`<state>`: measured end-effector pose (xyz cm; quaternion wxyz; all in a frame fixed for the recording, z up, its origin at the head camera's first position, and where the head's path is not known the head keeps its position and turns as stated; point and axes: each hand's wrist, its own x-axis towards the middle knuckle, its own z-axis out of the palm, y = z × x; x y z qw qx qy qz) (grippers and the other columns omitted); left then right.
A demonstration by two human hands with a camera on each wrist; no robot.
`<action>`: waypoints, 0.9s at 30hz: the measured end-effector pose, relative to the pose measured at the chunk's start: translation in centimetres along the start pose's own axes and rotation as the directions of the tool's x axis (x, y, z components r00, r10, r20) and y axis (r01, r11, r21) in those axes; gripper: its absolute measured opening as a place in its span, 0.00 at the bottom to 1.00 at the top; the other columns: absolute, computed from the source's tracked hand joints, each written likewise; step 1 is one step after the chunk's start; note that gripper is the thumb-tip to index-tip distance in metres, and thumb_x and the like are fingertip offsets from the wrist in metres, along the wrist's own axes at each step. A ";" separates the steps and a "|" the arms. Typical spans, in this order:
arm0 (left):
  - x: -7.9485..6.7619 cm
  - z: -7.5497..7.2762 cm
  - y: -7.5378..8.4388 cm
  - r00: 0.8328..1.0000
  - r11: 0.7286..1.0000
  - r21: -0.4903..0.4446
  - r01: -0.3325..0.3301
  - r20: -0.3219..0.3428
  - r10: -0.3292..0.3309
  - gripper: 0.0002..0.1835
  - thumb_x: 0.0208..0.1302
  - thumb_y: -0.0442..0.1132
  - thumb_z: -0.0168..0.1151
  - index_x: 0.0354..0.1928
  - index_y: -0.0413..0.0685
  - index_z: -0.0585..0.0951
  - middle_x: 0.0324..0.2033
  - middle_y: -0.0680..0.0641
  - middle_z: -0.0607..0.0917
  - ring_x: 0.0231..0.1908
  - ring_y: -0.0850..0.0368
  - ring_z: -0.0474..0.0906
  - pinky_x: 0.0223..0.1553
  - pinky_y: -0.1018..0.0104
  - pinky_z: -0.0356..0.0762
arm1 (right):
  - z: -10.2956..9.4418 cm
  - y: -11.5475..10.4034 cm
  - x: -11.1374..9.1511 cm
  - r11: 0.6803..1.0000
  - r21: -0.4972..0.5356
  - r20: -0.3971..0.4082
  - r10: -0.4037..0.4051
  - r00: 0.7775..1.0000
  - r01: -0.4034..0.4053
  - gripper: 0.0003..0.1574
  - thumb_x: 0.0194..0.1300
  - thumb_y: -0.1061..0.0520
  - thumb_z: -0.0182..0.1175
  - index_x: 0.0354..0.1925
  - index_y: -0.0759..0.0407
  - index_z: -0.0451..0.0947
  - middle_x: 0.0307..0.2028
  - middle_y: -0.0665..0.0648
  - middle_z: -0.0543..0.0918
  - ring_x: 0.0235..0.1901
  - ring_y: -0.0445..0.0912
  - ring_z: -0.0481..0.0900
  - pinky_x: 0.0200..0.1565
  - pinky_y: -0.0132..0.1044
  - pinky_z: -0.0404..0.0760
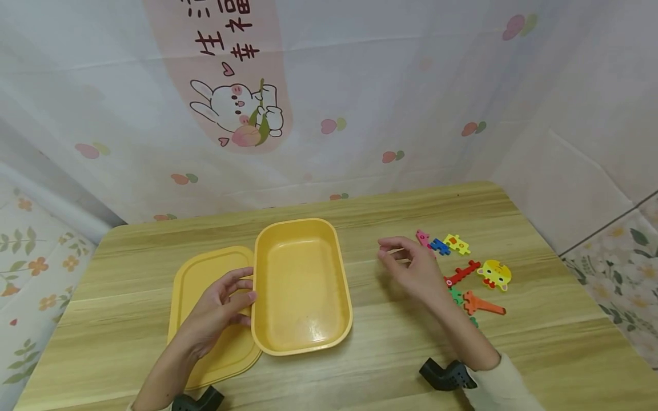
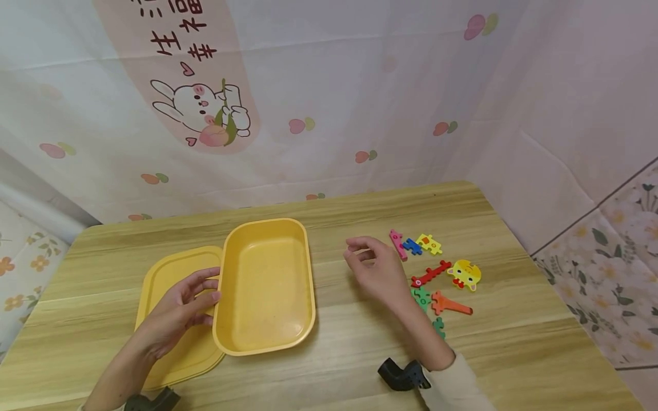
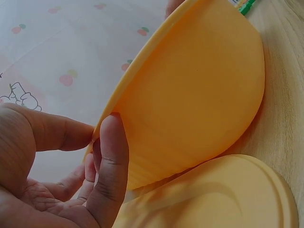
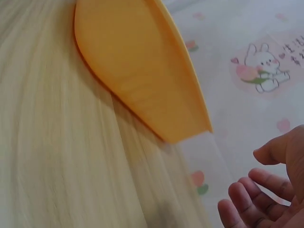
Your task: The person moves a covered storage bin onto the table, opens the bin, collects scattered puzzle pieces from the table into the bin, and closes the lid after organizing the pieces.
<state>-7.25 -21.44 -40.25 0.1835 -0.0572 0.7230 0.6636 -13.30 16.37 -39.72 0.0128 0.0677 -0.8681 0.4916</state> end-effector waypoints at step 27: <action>0.0 0.0 -0.1 1.000 1.000 -0.014 -0.010 0.013 0.010 0.35 0.75 0.36 0.61 0.78 0.38 0.60 0.53 0.47 0.75 0.42 0.63 0.80 0.37 0.64 0.90 | -2.1 3.2 0.9 0.983 -0.183 -0.094 -0.005 0.996 -0.012 0.21 0.73 0.61 0.66 0.60 0.67 0.82 0.54 0.69 0.84 0.48 0.58 0.86 0.52 0.46 0.87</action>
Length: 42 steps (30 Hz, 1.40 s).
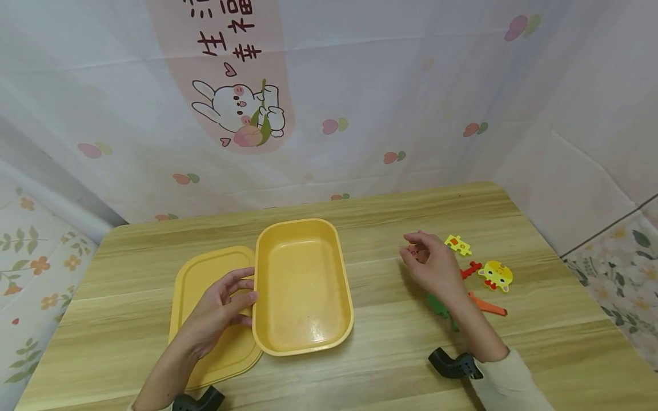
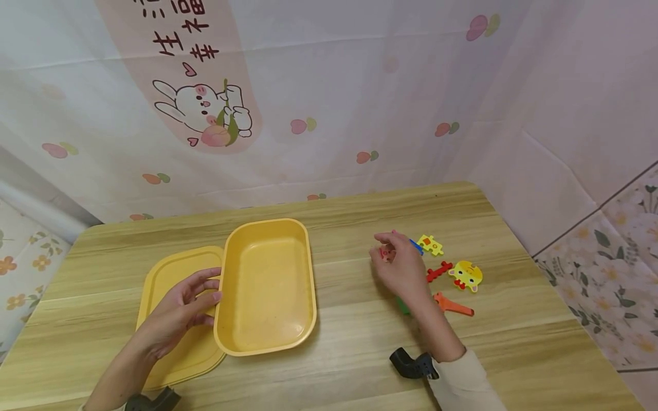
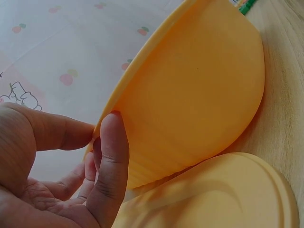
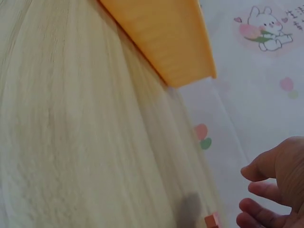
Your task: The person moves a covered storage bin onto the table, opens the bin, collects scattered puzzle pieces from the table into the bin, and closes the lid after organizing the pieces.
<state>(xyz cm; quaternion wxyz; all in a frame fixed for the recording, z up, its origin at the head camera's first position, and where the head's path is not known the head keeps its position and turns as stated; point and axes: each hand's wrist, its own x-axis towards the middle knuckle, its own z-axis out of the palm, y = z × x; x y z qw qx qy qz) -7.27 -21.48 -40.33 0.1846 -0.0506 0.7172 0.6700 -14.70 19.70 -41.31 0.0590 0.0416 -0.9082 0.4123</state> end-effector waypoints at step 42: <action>-0.1 -0.1 -0.2 0.999 1.000 0.002 -0.023 0.024 0.023 0.35 0.76 0.37 0.61 0.79 0.38 0.59 0.54 0.44 0.74 0.42 0.63 0.81 0.37 0.64 0.90 | 0.0 2.1 -0.1 0.978 -0.202 -0.074 0.040 0.996 -0.055 0.27 0.71 0.59 0.66 0.65 0.68 0.80 0.60 0.77 0.79 0.62 0.70 0.73 0.62 0.69 0.74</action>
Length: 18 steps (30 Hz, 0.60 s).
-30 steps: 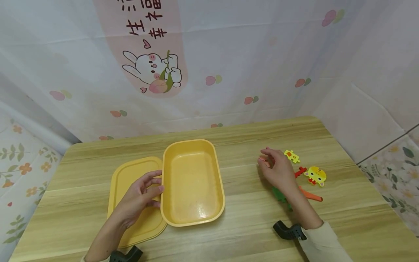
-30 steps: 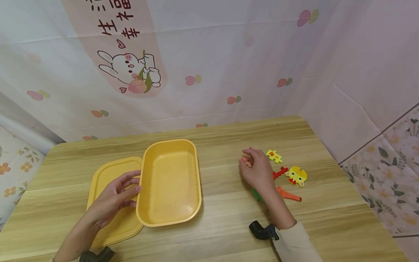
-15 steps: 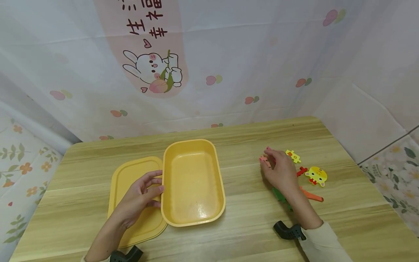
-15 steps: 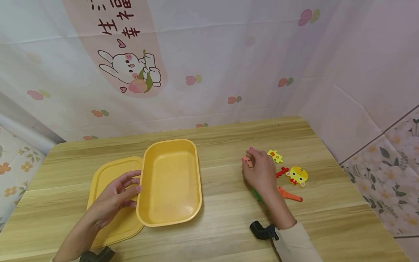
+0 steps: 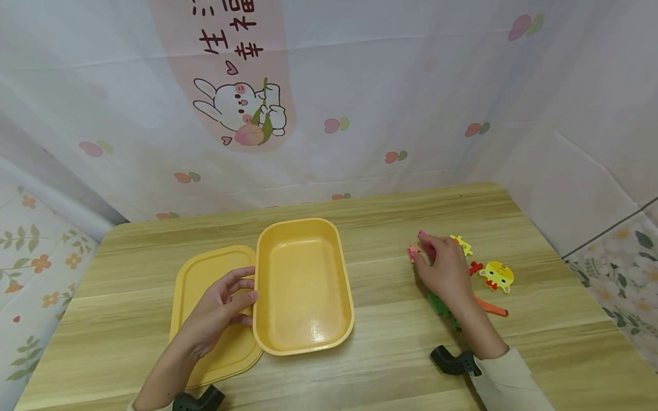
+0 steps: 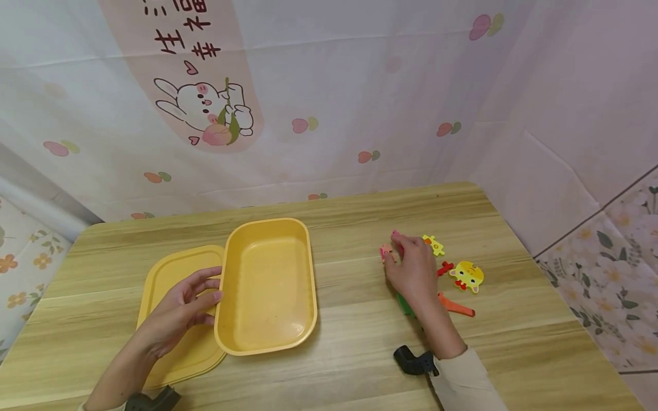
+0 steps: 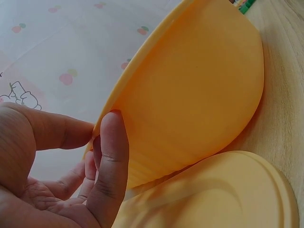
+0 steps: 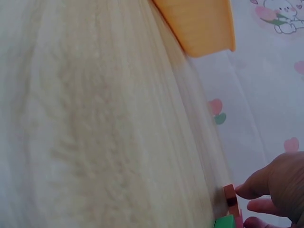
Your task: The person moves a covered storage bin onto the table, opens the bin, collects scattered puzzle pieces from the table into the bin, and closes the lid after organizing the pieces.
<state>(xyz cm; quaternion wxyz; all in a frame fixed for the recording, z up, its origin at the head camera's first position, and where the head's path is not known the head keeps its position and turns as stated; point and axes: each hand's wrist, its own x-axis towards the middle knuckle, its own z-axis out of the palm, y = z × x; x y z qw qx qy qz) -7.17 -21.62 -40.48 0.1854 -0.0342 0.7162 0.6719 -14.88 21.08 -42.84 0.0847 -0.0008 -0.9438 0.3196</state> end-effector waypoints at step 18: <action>0.0 0.0 0.0 1.000 1.000 -0.003 0.012 -0.003 -0.012 0.36 0.76 0.37 0.61 0.79 0.38 0.59 0.55 0.44 0.75 0.42 0.62 0.82 0.38 0.64 0.91 | 0.3 0.1 -0.1 0.999 -0.012 0.006 0.031 1.000 -0.031 0.28 0.70 0.52 0.67 0.61 0.68 0.83 0.58 0.76 0.76 0.59 0.69 0.72 0.56 0.66 0.74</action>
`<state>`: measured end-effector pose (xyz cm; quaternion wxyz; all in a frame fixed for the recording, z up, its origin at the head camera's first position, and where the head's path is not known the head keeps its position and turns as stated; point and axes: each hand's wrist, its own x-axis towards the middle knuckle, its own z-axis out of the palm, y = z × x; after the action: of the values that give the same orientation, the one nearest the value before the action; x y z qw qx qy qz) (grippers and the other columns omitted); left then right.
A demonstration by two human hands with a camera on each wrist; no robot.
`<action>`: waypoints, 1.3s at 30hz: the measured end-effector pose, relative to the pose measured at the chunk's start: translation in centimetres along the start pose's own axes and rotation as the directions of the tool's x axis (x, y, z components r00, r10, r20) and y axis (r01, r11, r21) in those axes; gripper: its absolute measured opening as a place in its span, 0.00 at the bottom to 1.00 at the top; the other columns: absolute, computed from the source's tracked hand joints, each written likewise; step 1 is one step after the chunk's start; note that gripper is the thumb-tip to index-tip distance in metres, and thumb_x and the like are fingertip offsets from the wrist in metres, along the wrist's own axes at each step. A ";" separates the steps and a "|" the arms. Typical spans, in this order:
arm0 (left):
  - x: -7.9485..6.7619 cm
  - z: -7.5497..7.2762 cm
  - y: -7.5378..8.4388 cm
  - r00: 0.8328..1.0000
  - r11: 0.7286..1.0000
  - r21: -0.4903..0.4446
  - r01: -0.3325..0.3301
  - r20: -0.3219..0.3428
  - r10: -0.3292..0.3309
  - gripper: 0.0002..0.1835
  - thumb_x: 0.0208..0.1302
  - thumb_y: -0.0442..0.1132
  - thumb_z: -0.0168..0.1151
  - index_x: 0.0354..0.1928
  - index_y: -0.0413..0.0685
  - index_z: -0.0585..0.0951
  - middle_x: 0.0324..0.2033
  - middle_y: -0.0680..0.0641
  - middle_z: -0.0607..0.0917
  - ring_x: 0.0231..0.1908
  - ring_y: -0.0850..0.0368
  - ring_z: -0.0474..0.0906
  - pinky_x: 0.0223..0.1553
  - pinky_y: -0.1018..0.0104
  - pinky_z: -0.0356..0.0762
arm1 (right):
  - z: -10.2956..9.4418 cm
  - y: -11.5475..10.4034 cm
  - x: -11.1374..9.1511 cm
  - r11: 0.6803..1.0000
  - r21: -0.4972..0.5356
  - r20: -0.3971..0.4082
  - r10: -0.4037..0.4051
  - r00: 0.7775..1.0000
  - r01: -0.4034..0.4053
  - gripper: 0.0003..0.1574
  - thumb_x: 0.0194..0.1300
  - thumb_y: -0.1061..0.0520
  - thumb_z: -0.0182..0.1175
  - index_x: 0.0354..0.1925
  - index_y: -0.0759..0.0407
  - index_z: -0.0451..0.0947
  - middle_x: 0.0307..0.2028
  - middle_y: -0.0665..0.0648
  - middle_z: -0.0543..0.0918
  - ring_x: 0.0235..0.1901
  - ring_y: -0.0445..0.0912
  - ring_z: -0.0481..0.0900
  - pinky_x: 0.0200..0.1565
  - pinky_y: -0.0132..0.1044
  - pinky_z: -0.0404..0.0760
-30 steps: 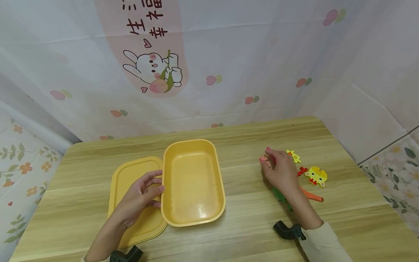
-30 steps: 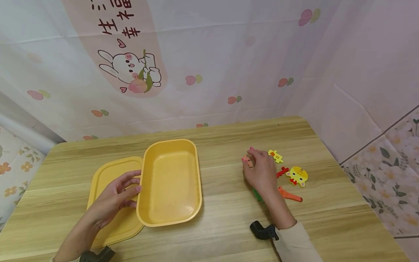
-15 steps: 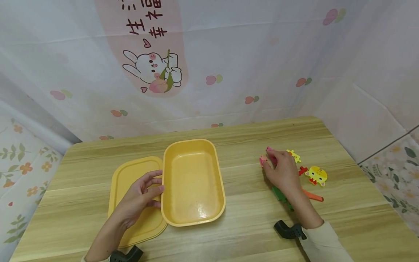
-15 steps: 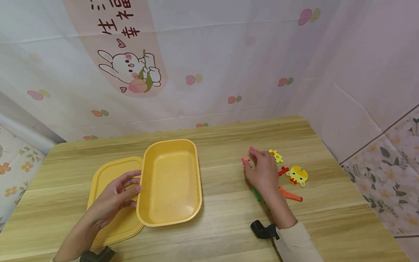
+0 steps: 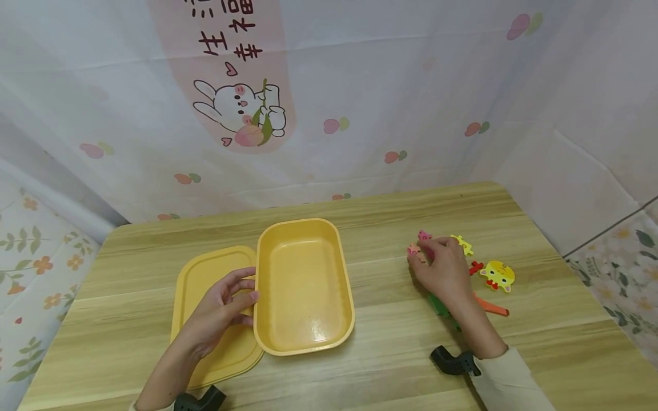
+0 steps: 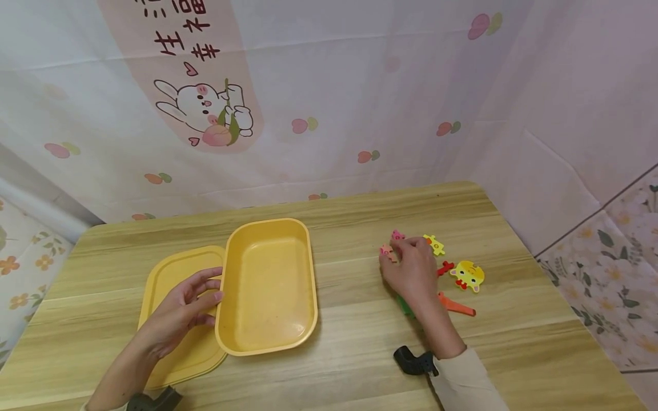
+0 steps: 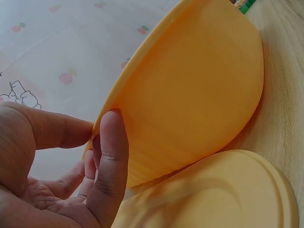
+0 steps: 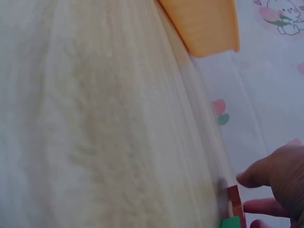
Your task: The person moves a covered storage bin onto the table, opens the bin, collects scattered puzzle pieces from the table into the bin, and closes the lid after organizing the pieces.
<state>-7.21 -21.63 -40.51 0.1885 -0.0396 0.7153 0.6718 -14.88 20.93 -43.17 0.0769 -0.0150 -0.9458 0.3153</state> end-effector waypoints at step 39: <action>0.0 0.0 0.0 1.000 1.000 0.004 0.016 -0.016 -0.016 0.36 0.76 0.38 0.61 0.79 0.39 0.59 0.55 0.45 0.74 0.42 0.63 0.80 0.38 0.64 0.90 | -0.1 -0.3 0.3 0.994 0.016 -0.026 -0.104 0.994 0.104 0.22 0.71 0.59 0.67 0.59 0.69 0.84 0.45 0.68 0.87 0.39 0.56 0.79 0.40 0.41 0.74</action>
<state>-7.22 -21.60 -40.51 0.1882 -0.0502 0.7179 0.6684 -15.12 20.78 -42.82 0.1052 0.0311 -0.9415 0.3186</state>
